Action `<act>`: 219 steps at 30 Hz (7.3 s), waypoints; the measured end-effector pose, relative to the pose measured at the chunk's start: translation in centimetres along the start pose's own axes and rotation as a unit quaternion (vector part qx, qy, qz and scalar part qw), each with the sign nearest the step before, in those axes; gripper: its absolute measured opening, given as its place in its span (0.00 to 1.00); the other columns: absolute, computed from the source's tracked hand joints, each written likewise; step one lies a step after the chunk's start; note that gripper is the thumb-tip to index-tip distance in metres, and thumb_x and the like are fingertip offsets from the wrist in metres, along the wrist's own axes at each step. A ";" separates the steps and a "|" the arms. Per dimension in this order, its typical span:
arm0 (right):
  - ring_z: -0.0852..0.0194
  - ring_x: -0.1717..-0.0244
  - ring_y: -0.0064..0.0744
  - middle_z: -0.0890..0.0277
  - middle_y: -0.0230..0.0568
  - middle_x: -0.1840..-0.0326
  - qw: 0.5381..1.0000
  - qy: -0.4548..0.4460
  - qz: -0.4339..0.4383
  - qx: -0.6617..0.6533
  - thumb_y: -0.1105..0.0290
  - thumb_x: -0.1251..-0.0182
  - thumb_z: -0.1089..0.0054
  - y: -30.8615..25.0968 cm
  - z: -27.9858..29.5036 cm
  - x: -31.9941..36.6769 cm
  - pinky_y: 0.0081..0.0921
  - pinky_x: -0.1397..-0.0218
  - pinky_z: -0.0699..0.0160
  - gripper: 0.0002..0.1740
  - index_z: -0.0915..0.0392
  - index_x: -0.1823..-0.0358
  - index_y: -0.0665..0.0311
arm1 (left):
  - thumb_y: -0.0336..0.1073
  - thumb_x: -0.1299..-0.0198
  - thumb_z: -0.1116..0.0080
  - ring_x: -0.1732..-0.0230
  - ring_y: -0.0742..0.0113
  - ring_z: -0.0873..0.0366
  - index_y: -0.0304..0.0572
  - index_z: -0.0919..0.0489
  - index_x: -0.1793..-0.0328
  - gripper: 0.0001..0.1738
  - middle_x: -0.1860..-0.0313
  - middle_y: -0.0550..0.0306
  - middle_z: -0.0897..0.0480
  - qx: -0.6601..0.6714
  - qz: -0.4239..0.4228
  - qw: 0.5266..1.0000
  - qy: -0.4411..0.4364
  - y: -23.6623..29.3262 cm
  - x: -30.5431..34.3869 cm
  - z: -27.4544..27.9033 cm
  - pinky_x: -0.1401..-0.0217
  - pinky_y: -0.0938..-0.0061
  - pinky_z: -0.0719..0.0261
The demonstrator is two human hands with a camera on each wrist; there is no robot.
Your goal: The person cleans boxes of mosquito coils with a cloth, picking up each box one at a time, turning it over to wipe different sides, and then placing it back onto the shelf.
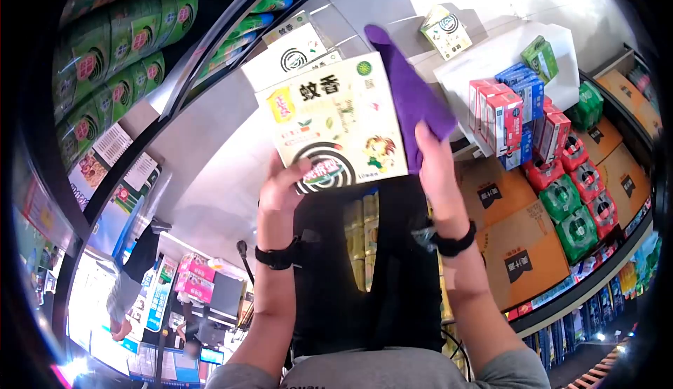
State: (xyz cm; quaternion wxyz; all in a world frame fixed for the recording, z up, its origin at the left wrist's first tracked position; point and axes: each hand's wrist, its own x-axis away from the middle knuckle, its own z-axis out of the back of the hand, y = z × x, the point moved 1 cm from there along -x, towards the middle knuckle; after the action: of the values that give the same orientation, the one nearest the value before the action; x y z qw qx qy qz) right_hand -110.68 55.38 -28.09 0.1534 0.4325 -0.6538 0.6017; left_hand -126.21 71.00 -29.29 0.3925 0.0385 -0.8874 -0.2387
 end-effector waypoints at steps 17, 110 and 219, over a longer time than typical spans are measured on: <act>0.40 0.45 0.26 0.38 0.37 0.42 0.982 -0.133 0.133 0.037 0.59 0.32 0.55 2.8 -4.1 1.2 0.24 0.43 0.41 0.30 0.46 0.34 0.69 | 0.41 0.39 0.53 0.43 0.58 0.29 0.43 0.36 0.38 0.24 0.44 0.54 0.27 0.119 -0.041 0.984 0.129 -2.1 -1.3 -4.2 0.40 0.57 0.33; 0.37 0.53 0.18 0.32 0.32 0.47 0.992 -0.118 -0.028 0.045 0.60 0.33 0.51 -1.9 0.5 1.4 0.19 0.50 0.37 0.26 0.38 0.39 0.68 | 0.38 0.45 0.45 0.50 0.56 0.24 0.29 0.39 0.38 0.31 0.48 0.43 0.27 0.072 0.016 0.988 0.138 -0.9 0.1 -2.2 0.50 0.67 0.22; 0.24 0.58 0.28 0.27 0.35 0.56 0.880 0.332 -0.079 -0.331 0.71 0.33 0.52 17.1 27.9 -26.8 0.24 0.57 0.24 0.14 0.33 0.48 0.65 | 0.29 0.35 0.57 0.43 0.66 0.32 0.43 0.51 0.28 0.30 0.41 0.53 0.33 -0.208 0.218 0.952 -0.045 -28.0 -42.1 -6.3 0.44 0.68 0.29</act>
State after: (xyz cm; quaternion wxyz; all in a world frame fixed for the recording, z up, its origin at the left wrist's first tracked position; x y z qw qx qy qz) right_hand -99.09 38.24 -64.99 0.5428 0.1820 -0.6891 0.4443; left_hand -96.01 54.52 -66.94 0.3944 -0.2490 -0.8213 -0.3285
